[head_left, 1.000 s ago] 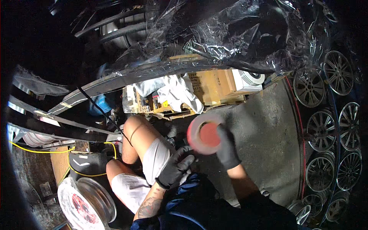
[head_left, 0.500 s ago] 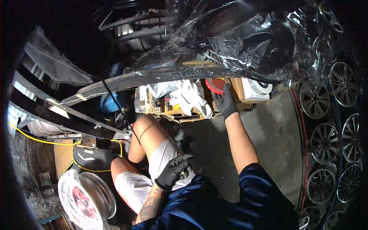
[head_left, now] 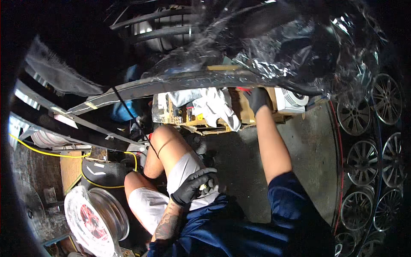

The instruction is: Cleaning, polishing, and masking an automotive wheel rim for restoration.

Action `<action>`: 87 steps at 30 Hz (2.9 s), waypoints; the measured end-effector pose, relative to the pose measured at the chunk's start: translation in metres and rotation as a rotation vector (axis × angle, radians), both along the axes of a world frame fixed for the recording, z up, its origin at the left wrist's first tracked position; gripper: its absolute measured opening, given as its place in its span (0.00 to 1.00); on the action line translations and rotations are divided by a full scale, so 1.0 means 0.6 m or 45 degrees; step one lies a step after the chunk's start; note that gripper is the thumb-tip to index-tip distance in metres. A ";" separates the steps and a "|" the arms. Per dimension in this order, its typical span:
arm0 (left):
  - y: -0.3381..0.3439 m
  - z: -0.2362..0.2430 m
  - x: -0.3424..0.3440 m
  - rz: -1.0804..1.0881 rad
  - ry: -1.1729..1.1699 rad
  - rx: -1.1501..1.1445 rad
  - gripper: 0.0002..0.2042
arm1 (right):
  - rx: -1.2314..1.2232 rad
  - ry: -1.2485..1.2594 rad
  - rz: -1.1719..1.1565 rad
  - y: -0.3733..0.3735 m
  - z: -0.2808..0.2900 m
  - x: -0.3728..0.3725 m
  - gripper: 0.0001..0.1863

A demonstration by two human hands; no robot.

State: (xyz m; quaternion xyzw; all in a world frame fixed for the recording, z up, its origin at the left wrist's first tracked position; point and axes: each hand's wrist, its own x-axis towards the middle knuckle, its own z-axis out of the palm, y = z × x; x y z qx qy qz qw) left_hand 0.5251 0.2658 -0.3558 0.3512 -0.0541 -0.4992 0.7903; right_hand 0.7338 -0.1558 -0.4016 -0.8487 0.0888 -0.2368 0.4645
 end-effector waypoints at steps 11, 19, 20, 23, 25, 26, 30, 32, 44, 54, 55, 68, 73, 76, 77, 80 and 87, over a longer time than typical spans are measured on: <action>-0.014 -0.047 -0.017 0.346 0.581 -0.461 0.34 | 0.138 0.334 0.605 0.344 0.156 -0.404 0.25; 0.036 -0.026 -0.044 0.408 0.077 -0.262 0.28 | -0.146 0.245 0.902 0.423 0.126 -0.390 0.22; 0.049 -0.042 -0.054 0.424 0.055 -0.277 0.28 | -0.091 0.316 0.887 0.429 0.130 -0.390 0.20; 0.091 -0.006 -0.073 0.614 -0.042 -0.082 0.26 | -0.244 0.319 1.003 0.470 0.156 -0.368 0.14; 0.125 -0.003 -0.107 0.847 -0.264 0.285 0.22 | -0.478 0.146 1.257 0.514 0.164 -0.353 0.14; 0.148 -0.007 -0.125 0.996 -0.380 0.463 0.23 | -0.633 0.045 1.372 0.545 0.170 -0.348 0.14; 0.209 0.077 -0.210 1.154 -0.392 1.058 0.24 | -0.778 -0.247 1.774 0.648 0.189 -0.357 0.13; 0.222 0.095 -0.249 1.379 -0.472 1.174 0.22 | -0.808 -0.303 1.920 0.686 0.199 -0.362 0.15; 0.219 0.123 -0.380 1.407 -0.369 0.919 0.19 | -0.767 -0.339 2.346 0.738 0.257 -0.395 0.11; 0.206 0.098 -0.381 1.789 -0.101 -0.163 0.26 | 0.611 0.698 1.663 0.724 0.195 -0.490 0.03; 0.210 0.106 -0.378 1.819 -0.061 -0.297 0.24 | 0.455 0.396 1.673 0.730 0.184 -0.494 0.03; 0.282 0.082 -0.374 1.380 0.105 -0.641 0.33 | 1.557 1.005 1.110 0.762 0.201 -0.512 0.09; 0.303 0.071 -0.363 1.298 0.216 -0.833 0.21 | 0.998 0.510 1.294 0.774 0.189 -0.496 0.09; 0.277 0.056 -0.342 1.445 0.159 -0.319 0.17 | 0.506 0.476 1.567 0.780 0.210 -0.486 0.07; 0.279 0.052 -0.330 1.421 0.062 -0.146 0.16 | 0.619 0.441 1.443 0.792 0.191 -0.494 0.07; 0.278 0.063 -0.313 1.425 0.260 -0.373 0.16 | 1.056 0.761 1.120 0.797 0.195 -0.472 0.10; 0.264 0.046 -0.290 1.511 0.635 -0.697 0.14 | 1.341 0.773 1.195 0.771 0.183 -0.404 0.11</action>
